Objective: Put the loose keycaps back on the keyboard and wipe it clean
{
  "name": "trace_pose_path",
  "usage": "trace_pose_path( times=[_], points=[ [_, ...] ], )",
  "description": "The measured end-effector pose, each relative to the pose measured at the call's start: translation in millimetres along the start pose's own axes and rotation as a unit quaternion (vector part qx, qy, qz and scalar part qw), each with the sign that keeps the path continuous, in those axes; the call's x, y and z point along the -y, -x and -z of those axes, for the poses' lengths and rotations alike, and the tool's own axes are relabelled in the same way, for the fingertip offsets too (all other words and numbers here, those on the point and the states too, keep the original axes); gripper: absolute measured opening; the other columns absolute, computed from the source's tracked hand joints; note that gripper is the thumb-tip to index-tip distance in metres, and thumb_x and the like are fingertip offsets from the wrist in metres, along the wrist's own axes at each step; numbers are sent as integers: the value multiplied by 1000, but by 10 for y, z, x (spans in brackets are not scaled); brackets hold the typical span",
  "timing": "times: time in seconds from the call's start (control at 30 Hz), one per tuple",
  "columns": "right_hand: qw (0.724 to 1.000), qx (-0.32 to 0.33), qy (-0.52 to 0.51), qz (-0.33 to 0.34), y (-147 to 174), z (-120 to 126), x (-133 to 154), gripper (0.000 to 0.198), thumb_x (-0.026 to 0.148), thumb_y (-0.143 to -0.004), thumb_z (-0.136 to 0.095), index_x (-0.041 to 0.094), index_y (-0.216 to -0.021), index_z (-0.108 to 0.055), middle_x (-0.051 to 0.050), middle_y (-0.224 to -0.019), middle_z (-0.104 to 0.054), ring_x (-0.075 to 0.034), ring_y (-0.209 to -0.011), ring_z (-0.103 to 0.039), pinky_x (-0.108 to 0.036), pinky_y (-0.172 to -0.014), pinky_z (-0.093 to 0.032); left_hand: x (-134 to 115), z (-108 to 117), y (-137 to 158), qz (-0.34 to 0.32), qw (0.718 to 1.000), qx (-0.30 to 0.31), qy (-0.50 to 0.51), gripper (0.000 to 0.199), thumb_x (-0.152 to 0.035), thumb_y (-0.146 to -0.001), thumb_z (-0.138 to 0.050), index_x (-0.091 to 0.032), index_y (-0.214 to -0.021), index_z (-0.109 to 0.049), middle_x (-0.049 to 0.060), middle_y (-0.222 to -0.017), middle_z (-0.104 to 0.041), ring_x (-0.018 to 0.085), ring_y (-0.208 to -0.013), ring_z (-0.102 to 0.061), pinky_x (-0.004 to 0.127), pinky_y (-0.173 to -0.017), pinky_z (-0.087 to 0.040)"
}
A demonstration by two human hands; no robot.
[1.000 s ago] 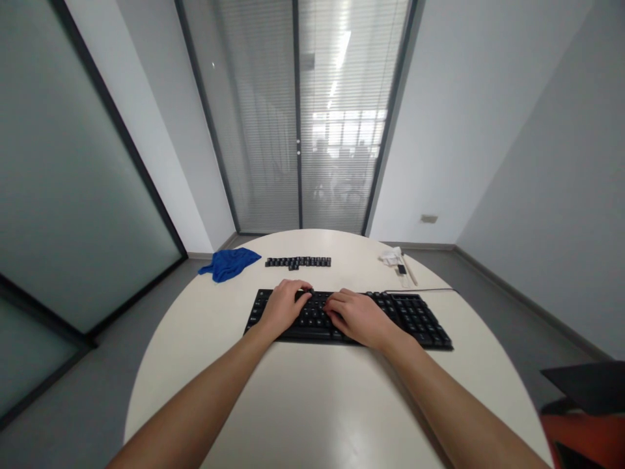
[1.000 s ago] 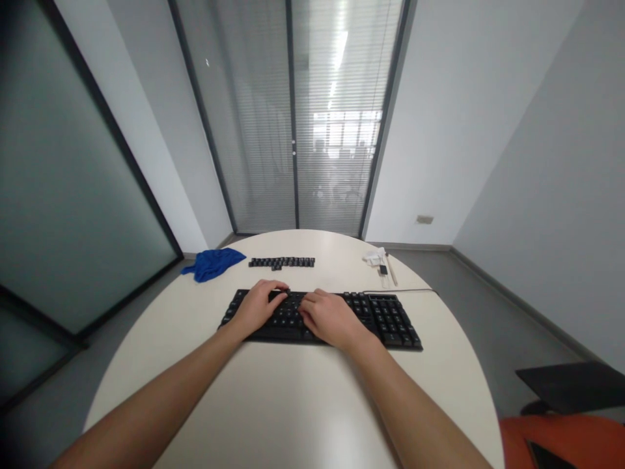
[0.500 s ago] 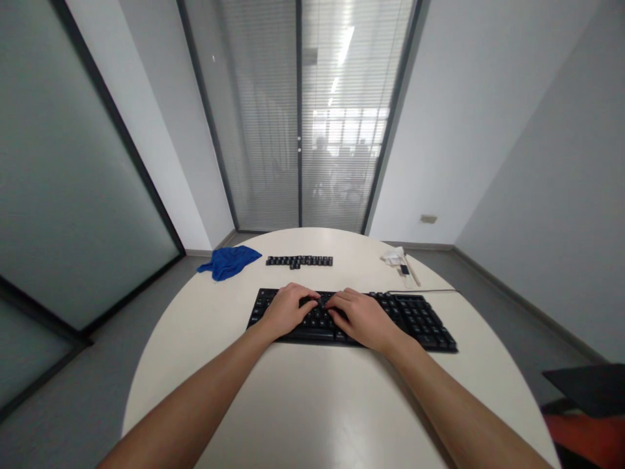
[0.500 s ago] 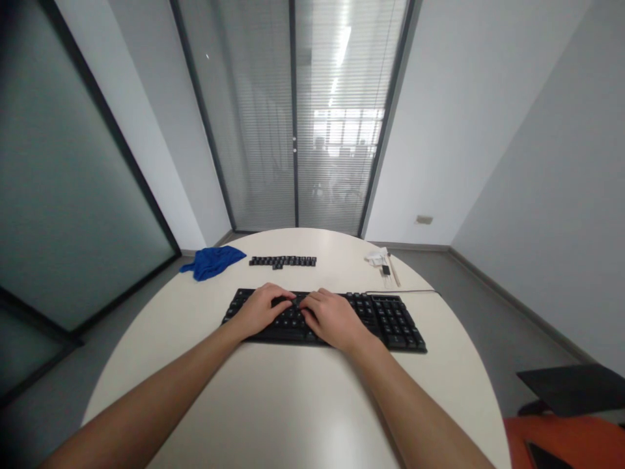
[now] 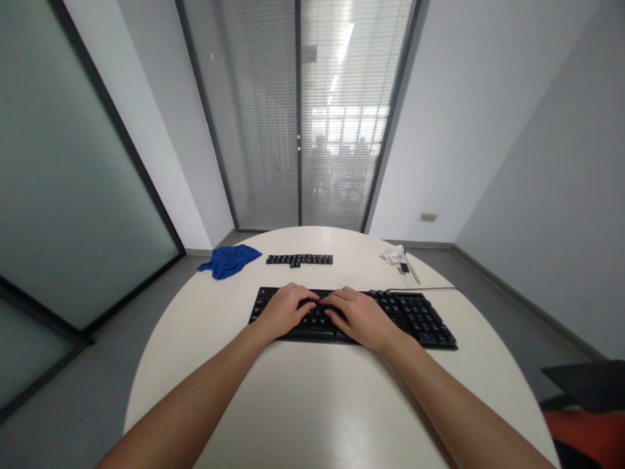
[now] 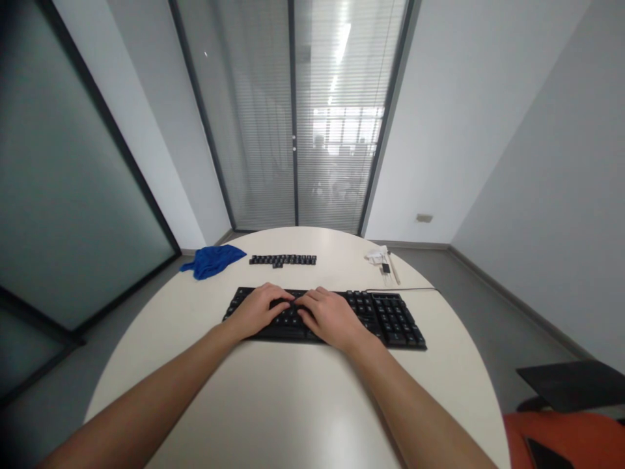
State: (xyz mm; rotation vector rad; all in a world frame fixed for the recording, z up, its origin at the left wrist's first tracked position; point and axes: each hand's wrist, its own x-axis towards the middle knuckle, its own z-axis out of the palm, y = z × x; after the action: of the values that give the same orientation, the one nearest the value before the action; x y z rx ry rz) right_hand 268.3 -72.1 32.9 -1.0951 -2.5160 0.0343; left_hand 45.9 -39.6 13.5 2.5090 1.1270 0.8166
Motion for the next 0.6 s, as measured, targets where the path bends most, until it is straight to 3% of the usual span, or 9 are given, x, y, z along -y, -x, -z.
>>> trace_pose_path(
  times=[0.33,0.6],
  points=[
    [1000,-1,-3,19,1,-7,-1,26,25,-100,-50,21,-121,-64,-8,-108,-70,-22,-101,-61,-37,-93,-49,21,-17,11,-26,1000,8,-14,13,-22,-93,-63,-22,-101,-74,3,-104,-74,22,-99,-63,36,-93,-46],
    [999,4,14,33,5,-2,-16,26,26,-101,-48,22,-117,-68,-8,-105,-69,-22,-96,-61,-36,-86,-50,-11,-4,18,13,1000,1,-16,9,-22,-91,-66,-22,-97,-72,1,-99,-75,21,-95,-64,35,-90,-48]
  ],
)
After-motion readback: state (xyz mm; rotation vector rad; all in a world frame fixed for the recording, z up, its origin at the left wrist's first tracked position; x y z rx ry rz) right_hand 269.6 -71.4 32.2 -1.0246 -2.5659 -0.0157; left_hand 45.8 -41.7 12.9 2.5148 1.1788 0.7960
